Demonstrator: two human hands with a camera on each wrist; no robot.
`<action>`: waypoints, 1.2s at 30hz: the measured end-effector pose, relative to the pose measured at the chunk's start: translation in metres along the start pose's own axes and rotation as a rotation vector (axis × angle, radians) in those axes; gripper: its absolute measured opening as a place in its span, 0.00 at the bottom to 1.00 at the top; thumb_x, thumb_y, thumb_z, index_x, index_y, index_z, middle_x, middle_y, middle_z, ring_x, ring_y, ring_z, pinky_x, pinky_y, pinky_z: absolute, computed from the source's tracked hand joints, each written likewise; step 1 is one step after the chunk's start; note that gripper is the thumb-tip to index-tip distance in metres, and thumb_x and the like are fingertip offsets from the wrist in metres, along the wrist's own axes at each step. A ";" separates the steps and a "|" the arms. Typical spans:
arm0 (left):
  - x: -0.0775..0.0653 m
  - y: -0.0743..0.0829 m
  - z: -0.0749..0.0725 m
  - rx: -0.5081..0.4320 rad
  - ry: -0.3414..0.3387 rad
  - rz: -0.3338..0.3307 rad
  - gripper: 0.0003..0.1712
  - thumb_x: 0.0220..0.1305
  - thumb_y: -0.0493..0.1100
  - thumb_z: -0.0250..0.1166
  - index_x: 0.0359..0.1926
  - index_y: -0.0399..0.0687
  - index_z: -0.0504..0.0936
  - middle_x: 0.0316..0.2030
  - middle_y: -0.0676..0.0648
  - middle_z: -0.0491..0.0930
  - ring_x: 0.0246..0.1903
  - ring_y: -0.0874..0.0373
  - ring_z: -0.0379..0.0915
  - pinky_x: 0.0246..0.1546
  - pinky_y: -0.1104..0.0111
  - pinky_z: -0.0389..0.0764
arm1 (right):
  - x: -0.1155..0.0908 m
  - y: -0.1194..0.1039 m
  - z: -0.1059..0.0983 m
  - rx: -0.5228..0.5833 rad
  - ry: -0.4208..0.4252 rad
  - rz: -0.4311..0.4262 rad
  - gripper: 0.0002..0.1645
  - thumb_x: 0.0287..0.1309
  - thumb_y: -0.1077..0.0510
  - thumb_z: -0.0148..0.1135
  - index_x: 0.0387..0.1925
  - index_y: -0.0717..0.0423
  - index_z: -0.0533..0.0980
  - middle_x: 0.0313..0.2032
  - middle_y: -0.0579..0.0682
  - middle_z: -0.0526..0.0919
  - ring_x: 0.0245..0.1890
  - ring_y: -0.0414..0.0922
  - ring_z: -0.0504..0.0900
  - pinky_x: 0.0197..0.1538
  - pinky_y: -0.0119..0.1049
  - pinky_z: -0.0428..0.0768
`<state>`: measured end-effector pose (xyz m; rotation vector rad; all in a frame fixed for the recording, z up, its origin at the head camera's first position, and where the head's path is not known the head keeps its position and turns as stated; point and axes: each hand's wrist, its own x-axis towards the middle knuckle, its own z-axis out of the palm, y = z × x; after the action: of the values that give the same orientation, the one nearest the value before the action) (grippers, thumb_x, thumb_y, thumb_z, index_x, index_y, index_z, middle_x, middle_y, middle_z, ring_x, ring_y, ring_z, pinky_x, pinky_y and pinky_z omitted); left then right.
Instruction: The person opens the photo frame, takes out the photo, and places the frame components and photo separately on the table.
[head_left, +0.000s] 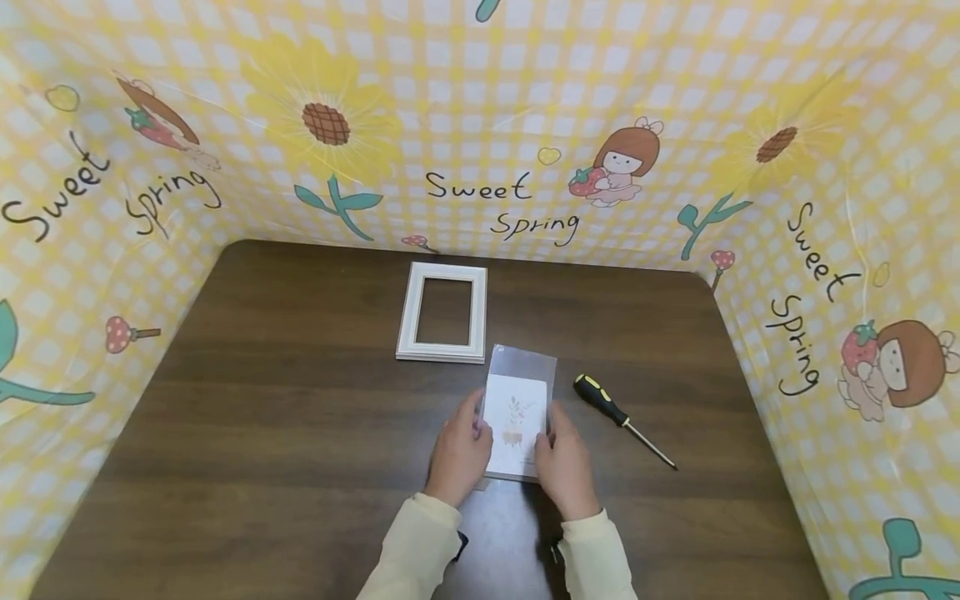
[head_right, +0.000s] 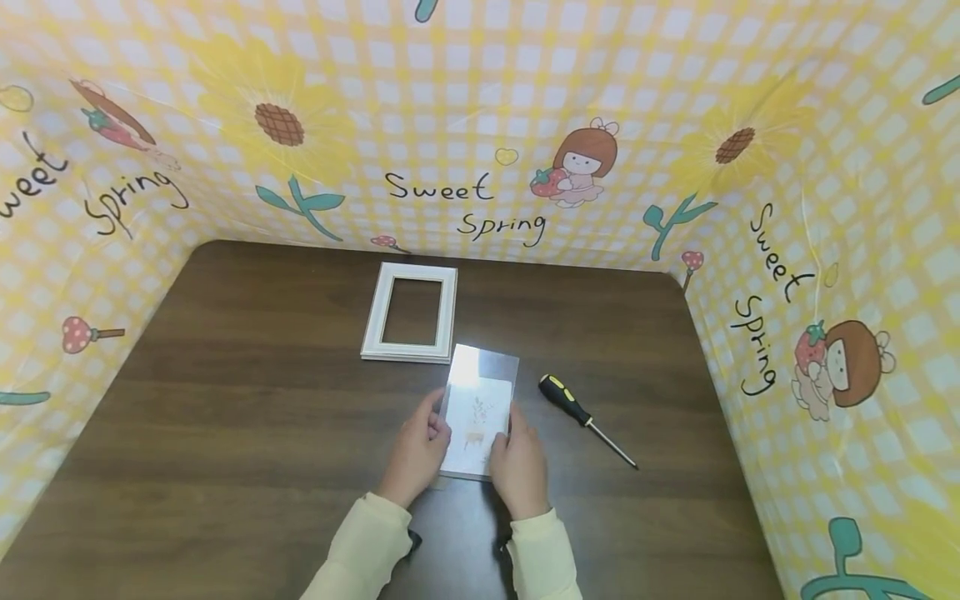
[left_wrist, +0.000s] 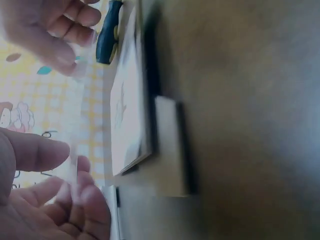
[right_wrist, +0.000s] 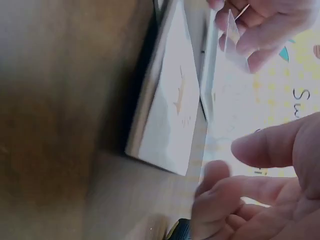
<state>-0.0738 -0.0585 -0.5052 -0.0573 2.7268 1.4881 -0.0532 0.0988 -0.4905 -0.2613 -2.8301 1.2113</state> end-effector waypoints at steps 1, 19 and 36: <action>0.004 0.002 -0.001 -0.023 -0.016 -0.015 0.30 0.67 0.34 0.61 0.70 0.46 0.71 0.33 0.51 0.76 0.32 0.55 0.72 0.37 0.57 0.74 | 0.004 0.000 -0.001 0.030 0.001 0.009 0.30 0.64 0.68 0.58 0.68 0.68 0.68 0.27 0.54 0.74 0.29 0.50 0.72 0.35 0.47 0.73; 0.139 0.033 0.016 -0.114 -0.191 0.004 0.32 0.68 0.30 0.55 0.73 0.40 0.67 0.38 0.42 0.80 0.45 0.48 0.76 0.58 0.55 0.71 | 0.142 0.020 -0.017 0.253 -0.160 0.234 0.27 0.68 0.65 0.54 0.67 0.65 0.70 0.55 0.65 0.78 0.20 0.44 0.72 0.22 0.34 0.73; 0.180 0.032 0.051 0.352 -0.220 0.021 0.34 0.64 0.31 0.57 0.72 0.38 0.68 0.61 0.34 0.74 0.57 0.42 0.75 0.57 0.54 0.74 | 0.186 0.023 -0.008 -0.095 -0.146 0.188 0.27 0.64 0.65 0.50 0.65 0.67 0.69 0.58 0.65 0.79 0.58 0.61 0.76 0.60 0.52 0.73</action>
<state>-0.2550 -0.0012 -0.5144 0.1365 2.7628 0.9328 -0.2327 0.1523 -0.5052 -0.4724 -3.0532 1.1733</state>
